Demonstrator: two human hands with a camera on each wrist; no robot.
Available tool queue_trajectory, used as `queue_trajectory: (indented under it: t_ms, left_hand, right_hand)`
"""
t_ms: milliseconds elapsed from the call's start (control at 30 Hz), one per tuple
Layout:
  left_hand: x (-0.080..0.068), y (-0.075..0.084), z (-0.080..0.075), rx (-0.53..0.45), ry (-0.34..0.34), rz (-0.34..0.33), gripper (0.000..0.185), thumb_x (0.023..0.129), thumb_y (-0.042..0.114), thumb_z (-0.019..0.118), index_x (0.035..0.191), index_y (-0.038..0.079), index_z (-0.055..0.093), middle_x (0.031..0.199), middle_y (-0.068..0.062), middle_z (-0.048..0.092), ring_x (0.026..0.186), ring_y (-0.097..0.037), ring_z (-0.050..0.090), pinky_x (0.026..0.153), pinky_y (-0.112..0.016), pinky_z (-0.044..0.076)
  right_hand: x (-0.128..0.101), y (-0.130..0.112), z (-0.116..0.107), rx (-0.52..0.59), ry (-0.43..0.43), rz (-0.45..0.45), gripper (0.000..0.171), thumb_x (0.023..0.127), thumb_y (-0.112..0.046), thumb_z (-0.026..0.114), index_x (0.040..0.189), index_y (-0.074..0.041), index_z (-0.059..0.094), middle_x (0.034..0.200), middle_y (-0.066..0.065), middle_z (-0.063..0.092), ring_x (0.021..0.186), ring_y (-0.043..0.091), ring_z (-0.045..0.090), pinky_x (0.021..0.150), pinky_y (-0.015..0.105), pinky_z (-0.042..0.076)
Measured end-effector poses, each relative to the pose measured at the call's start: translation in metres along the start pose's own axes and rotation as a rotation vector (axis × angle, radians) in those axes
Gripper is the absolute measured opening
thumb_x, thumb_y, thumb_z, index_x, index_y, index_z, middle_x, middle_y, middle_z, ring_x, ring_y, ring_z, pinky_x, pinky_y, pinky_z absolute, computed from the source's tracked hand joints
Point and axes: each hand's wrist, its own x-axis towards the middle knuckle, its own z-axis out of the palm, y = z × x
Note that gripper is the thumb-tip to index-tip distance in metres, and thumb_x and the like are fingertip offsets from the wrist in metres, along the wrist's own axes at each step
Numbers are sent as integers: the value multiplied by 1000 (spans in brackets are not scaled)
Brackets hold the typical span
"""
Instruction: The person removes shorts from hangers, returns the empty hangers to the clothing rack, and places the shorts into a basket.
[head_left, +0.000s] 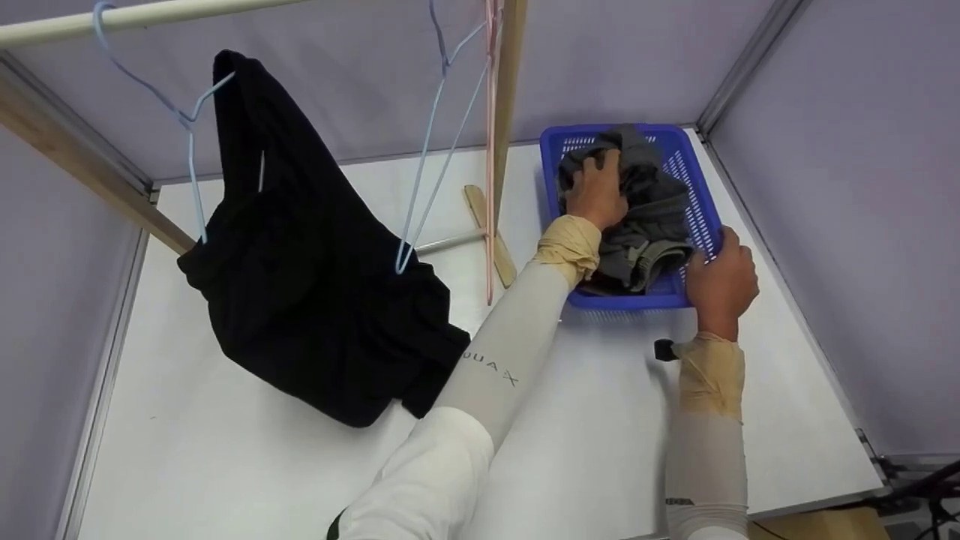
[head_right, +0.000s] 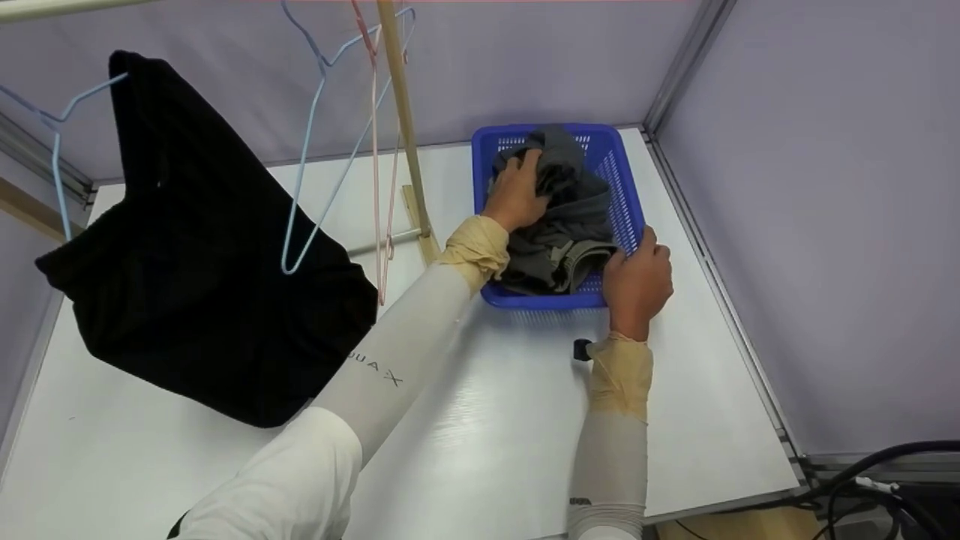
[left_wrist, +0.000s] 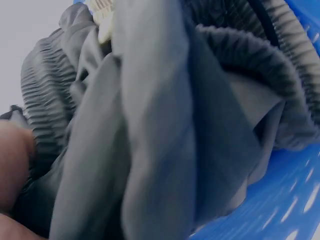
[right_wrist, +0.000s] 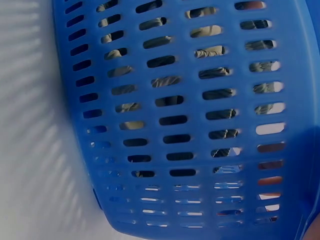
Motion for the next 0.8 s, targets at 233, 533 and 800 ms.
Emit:
queue_trajectory:
  t_ms: [233, 533, 800]
  left_hand:
    - [-10, 12, -17, 39, -109, -54, 83, 106, 44, 59, 171, 38, 7, 179, -10, 20, 162, -35, 33, 126, -56, 39]
    - [-14, 27, -28, 49, -116, -81, 90, 106, 48, 57, 172, 36, -3, 182, -12, 5, 166, -35, 24, 132, -52, 32]
    - [-26, 29, -26, 23, 6, -53, 81, 108, 39, 57, 172, 29, 9, 180, -13, 14, 166, -36, 23, 132, -54, 31]
  right_hand:
    - [4, -1, -2, -1, -21, 13, 58, 107, -27, 50, 162, -13, 42, 145, 29, 60, 132, 52, 60, 108, 71, 47]
    - [10, -3, 2, 6, -21, 6, 58, 107, -27, 51, 162, -13, 43, 146, 29, 60, 132, 52, 60, 107, 71, 47]
    - [13, -4, 3, -1, -22, 7, 58, 106, -27, 51, 162, -13, 44, 146, 30, 60, 133, 52, 60, 108, 72, 46]
